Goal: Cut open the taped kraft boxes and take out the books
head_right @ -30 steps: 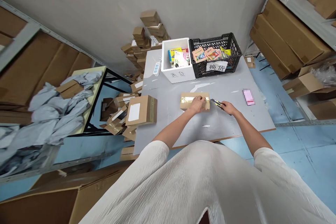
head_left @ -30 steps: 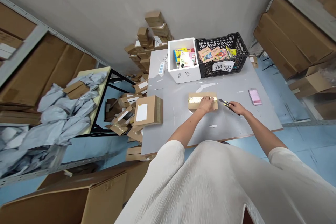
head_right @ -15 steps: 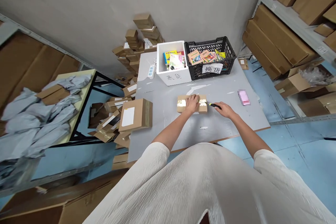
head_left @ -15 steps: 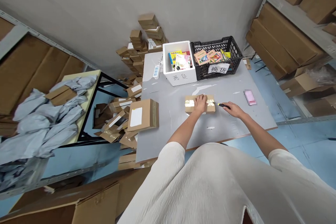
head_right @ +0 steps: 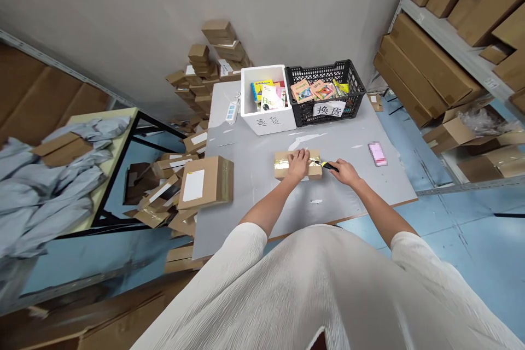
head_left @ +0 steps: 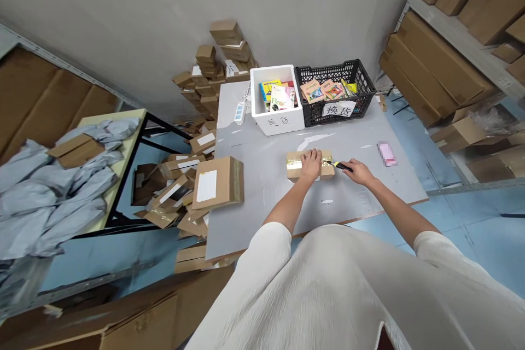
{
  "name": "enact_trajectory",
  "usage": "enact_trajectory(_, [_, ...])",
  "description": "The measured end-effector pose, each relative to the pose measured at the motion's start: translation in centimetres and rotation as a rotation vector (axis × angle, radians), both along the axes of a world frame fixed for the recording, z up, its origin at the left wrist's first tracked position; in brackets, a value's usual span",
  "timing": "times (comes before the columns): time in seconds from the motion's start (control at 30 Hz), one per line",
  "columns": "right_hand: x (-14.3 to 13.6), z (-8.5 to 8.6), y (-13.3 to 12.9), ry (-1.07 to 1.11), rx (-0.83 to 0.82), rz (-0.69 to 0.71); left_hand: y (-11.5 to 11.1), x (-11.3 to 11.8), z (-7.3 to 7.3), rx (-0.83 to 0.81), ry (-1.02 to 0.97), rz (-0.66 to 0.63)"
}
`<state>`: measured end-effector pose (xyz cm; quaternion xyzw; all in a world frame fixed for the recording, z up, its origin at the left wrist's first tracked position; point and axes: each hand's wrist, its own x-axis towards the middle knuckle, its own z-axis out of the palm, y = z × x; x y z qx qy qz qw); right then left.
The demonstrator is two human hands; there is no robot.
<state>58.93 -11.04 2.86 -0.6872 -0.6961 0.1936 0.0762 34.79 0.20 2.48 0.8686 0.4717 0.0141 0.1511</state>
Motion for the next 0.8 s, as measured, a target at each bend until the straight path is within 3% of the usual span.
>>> enact_trajectory(0.3, [0.5, -1.7, -0.6, -0.048, 0.056, -0.012, -0.8, -0.6, -0.5, 0.015, 0.006, 0.013])
enact_trajectory(0.5, [2.8, -1.5, -0.2, -0.036, 0.064, -0.022, -0.6, -0.7, -1.1, 0.033, 0.017, 0.015])
enact_trajectory(0.63, [4.2, -1.4, 0.6, -0.010, 0.095, -0.148, -0.9, -0.7, -0.9, 0.029, 0.004, 0.018])
enact_trajectory(0.8, [3.4, -1.1, 2.5, 0.094, 0.092, -0.140, -1.4, -0.8, -0.2, -0.021, -0.028, 0.071])
